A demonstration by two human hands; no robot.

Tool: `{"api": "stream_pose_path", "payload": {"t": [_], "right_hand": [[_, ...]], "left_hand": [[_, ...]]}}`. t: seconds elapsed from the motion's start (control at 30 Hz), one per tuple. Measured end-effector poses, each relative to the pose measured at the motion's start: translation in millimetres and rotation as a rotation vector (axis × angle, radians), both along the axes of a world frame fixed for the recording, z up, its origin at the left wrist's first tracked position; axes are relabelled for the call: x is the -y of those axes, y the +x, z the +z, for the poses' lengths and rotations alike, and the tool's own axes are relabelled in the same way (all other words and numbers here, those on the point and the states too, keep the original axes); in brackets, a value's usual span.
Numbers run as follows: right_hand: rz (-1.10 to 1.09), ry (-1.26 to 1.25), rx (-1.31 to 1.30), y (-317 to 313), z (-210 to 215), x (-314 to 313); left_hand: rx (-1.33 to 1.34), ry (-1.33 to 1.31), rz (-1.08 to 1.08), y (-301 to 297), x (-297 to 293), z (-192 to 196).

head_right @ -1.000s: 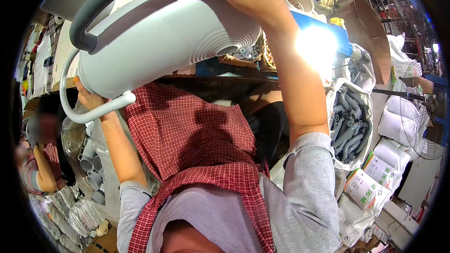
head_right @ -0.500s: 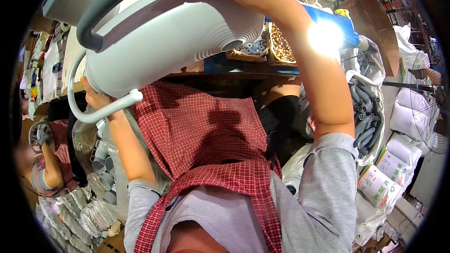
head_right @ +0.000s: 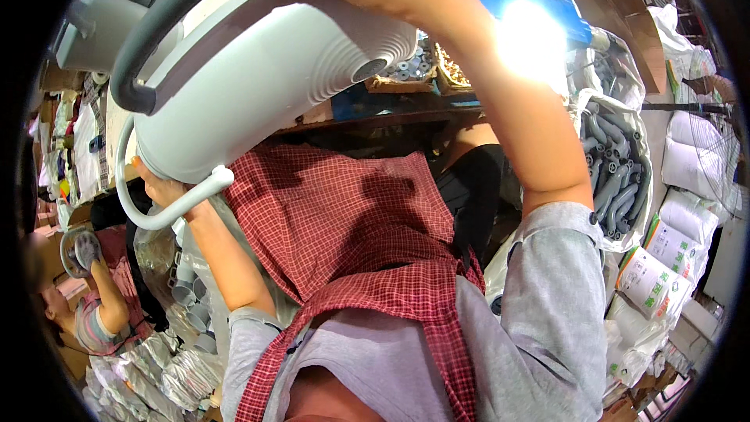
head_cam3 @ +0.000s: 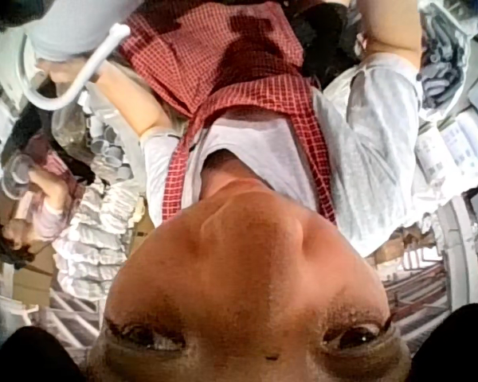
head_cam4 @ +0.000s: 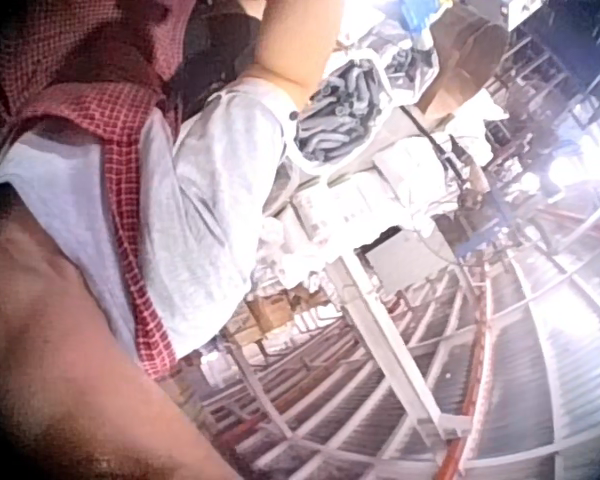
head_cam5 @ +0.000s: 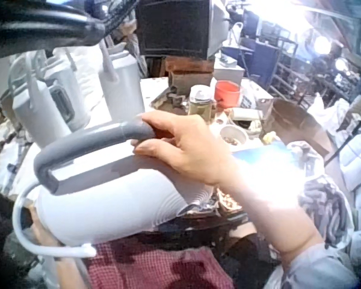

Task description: The person assembles white electric kettles by hand. They pick up a kettle body, insert a small metal component into the base, and then attach a grey handle. The completed kettles are placed on a nearby table.

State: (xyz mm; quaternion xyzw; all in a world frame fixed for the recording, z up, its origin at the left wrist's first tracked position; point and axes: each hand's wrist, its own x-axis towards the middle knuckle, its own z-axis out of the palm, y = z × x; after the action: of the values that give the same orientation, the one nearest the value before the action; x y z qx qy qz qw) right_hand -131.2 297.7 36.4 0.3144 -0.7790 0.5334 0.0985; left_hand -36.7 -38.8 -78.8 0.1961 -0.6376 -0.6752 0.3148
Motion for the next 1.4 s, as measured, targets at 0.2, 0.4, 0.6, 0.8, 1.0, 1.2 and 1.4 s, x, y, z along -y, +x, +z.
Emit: {"api": "stream_pose_path", "payload": {"t": [0.2, 0.4, 0.6, 0.8, 1.0, 1.2, 1.4], "right_hand": [[-0.225, 0.058, -0.117, -6.2, -27.4, 3.1], [-0.305, 0.181, -0.093, 2.9, -26.4, 4.1], [-0.678, -0.05, -0.206, 179.2, -99.4, -122.8], [-1.638, 0.721, 0.223, 494.8, -212.0, -301.5], [-1.386, 1.005, 1.098, 540.9, -244.9, -332.4], [-0.874, 0.423, 1.007, 398.2, -82.2, -252.3], [-0.383, -0.009, -0.127, 206.0, -64.4, -88.1]], "left_hand": [[-0.032, -0.301, 0.041, 1.6, -5.9, -8.7], [-0.032, -0.246, 0.006, 33.5, -62.2, 29.0], [-0.16, -0.237, -0.041, 35.0, -44.6, 34.4], [-0.137, -0.262, -0.011, 21.4, -34.7, 21.8], [-0.145, -0.442, 0.08, 13.5, 46.6, 18.0], [-0.109, 0.077, 0.258, 106.3, 54.6, 34.5], [0.014, -0.379, 0.077, 156.3, 54.8, -10.3]]}}
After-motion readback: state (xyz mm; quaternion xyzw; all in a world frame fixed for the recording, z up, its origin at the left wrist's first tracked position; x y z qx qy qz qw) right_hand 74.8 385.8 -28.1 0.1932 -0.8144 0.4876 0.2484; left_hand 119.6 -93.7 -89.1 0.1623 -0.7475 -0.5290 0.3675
